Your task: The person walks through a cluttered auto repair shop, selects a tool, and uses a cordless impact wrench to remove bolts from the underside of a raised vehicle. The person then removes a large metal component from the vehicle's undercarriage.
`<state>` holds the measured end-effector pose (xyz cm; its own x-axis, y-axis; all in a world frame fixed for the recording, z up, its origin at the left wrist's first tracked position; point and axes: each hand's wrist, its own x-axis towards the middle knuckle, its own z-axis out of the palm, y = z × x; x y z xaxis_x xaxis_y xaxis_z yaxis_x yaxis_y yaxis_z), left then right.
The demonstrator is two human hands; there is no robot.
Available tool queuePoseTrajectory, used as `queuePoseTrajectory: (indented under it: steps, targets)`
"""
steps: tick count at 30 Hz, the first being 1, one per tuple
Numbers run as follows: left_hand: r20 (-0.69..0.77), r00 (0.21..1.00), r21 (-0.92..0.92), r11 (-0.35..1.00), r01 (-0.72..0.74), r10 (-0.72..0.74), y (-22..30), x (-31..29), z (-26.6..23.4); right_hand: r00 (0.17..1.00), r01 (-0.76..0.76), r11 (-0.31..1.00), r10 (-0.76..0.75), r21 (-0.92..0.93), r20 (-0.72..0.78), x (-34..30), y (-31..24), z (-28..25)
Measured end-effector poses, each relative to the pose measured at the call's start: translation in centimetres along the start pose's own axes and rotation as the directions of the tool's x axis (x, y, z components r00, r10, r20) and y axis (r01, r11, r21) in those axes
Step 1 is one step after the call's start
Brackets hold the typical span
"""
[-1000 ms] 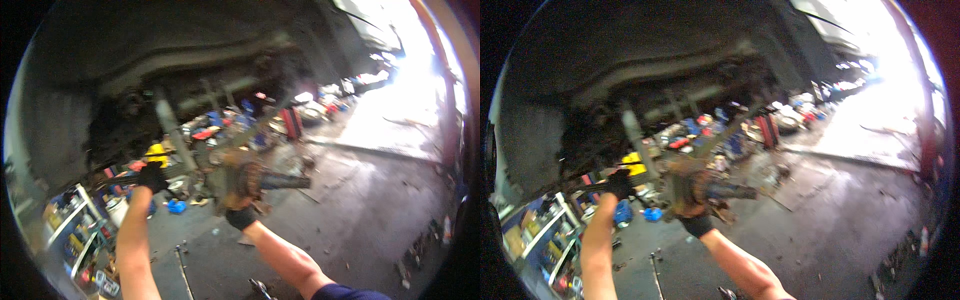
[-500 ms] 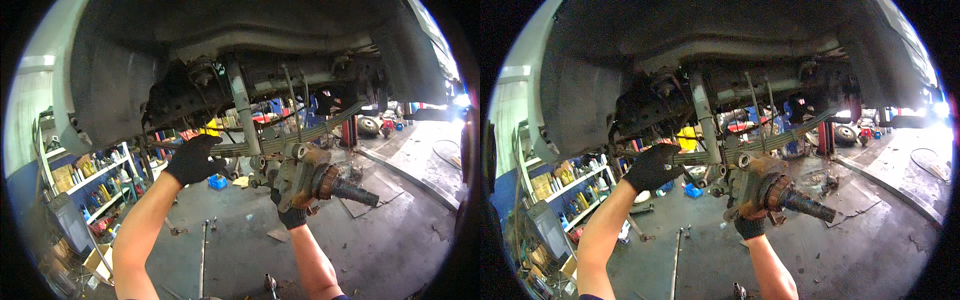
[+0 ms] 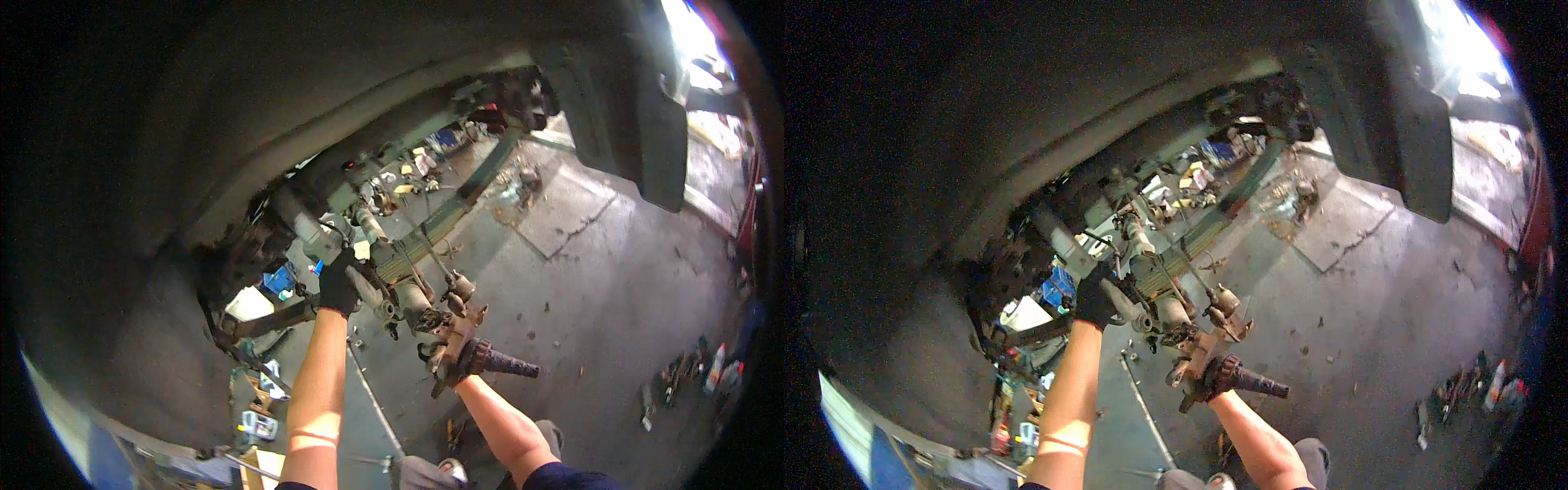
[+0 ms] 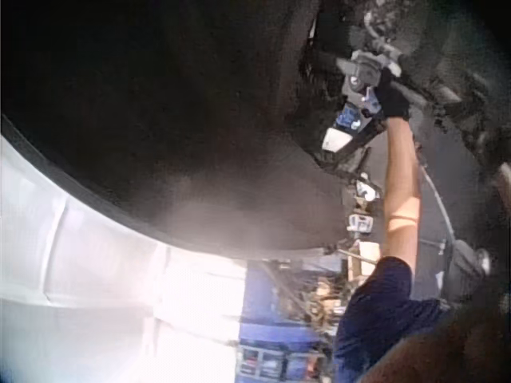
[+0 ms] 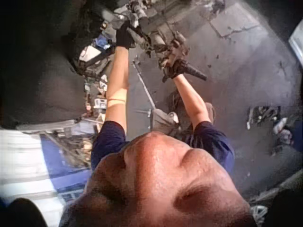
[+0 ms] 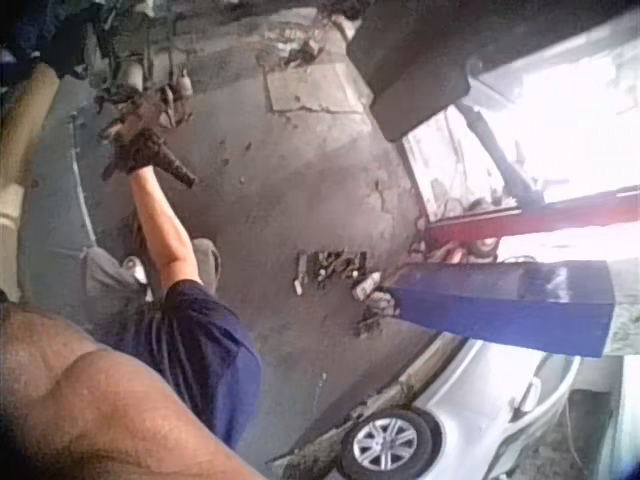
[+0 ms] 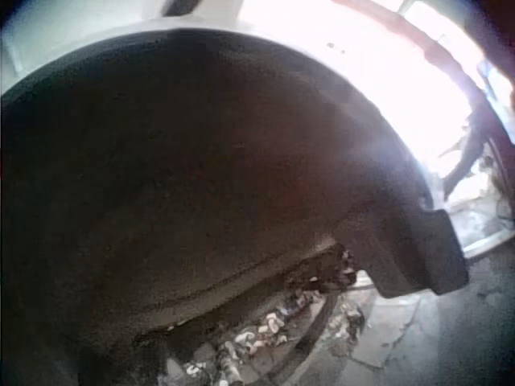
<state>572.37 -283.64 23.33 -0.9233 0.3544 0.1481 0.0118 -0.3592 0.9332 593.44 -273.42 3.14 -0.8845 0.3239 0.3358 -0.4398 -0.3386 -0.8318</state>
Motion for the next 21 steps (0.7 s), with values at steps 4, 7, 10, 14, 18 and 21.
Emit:
queuePoseTrajectory:
  steps: [4, 7, 10, 14, 18, 21]
  targets:
    - [-0.019, 0.998, 0.052, 0.997, 0.061, -0.06, -0.4, -0.1, -1.2, 0.994, -0.106, 0.987, 0.108, 0.124, -0.011, 0.0, -3.9, 0.6]
    - [0.125, 0.962, -0.053, 0.967, 0.25, -0.242, -0.9, 2.3, -3.5, 0.989, -0.081, 0.943, 0.117, 0.322, -0.094, -0.7, -6.1, 1.3]
    - [0.126, 0.943, 0.06, 0.951, 0.302, -0.307, -1.0, 3.5, -5.3, 0.974, -0.113, 0.894, 0.013, -0.433, -0.227, -3.7, -7.1, 1.2]
    - [0.102, 0.962, 0.421, 0.887, 0.19, -0.254, 0.4, 2.4, -5.5, 0.902, -0.43, 0.536, 0.287, -0.727, -0.322, -13.8, -7.4, -2.4]
    - [0.006, 0.923, 0.166, 0.911, 0.377, -0.384, 1.7, 0.8, -3.6, 0.571, -0.799, 0.266, 0.618, -0.539, -0.54, -25.0, -8.7, -11.0]
    - [0.07, 0.924, 0.296, 0.892, 0.341, -0.376, 2.4, -0.3, -2.5, 0.368, -0.93, 0.251, 0.677, -0.27, -0.638, -36.1, -13.3, -17.9]
